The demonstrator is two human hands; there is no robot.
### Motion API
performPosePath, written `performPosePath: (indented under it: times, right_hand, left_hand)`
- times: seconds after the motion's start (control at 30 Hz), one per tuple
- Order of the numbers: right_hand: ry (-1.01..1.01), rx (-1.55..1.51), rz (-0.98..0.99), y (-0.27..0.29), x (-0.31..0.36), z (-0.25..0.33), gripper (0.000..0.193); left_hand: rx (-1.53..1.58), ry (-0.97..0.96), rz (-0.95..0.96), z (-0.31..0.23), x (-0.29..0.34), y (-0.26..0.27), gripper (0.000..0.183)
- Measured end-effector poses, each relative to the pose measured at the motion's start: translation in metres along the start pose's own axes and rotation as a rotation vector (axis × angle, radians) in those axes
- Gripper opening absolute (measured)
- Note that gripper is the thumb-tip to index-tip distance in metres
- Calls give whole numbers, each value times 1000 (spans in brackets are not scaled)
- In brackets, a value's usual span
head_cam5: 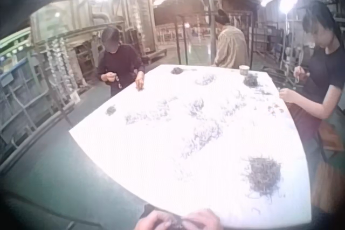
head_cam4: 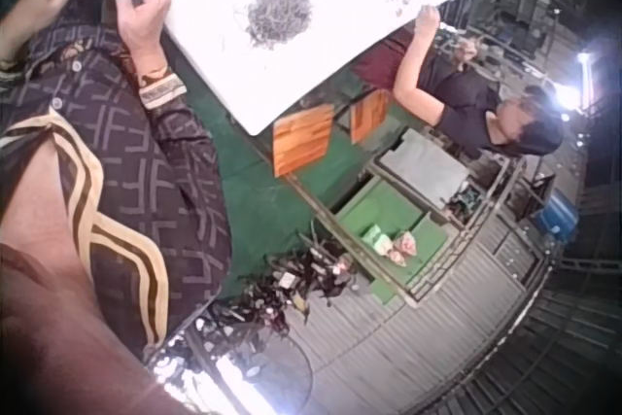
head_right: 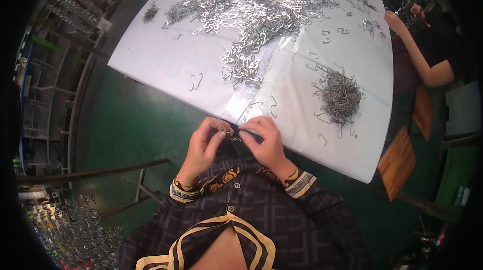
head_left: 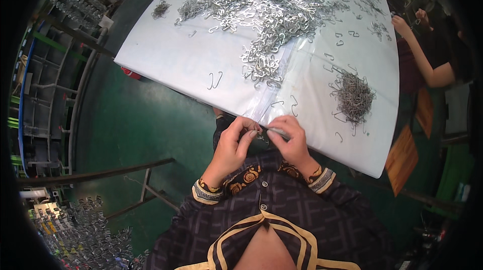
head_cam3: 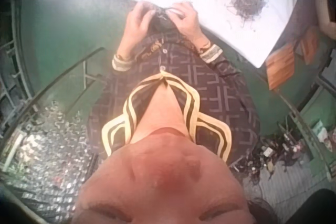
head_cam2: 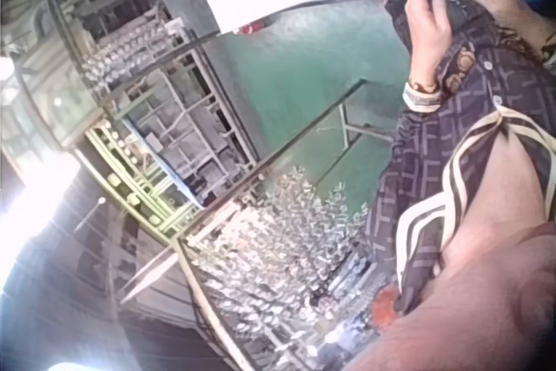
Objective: The person connects small metal links and hooks together to assemble chains, then hangs the finished chains onto a large metal rack. The person also sorts through a pile of metal links on a table.
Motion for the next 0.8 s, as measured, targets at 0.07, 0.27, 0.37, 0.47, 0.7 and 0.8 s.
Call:
performPosePath:
  times: [0.07,0.27,0.37,0.47,0.7,0.8]
  right_hand:
    - [78,152,-46,2,-22,-6,18]
    - [189,543,-50,-17,-84,-34,25]
    - [110,680,7,-8,-97,-66,21]
    - [-35,680,-21,17,-101,-90,17]
    - [-113,725,-168,82,-117,-102,40]
    - [-212,1059,-197,106,-135,-142,50]
  left_hand:
    - [-41,-27,-16,-4,2,3,5]
    - [-60,-25,-35,-3,9,7,5]
    - [-49,-57,-59,-4,8,7,5]
    - [-58,-63,-82,-4,12,13,5]
    - [-46,-50,-86,-2,15,15,4]
    - [-28,-56,-50,0,13,11,5]
Point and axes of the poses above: each hand's wrist, its own x-axis away from the middle knuckle, its own y-axis out of the back of the hand, z = x × y, the point moved 8 cm from there along -x, towards the middle knuckle, and after that the axes turned 2 degrees about -z, right-handed, at the moved point
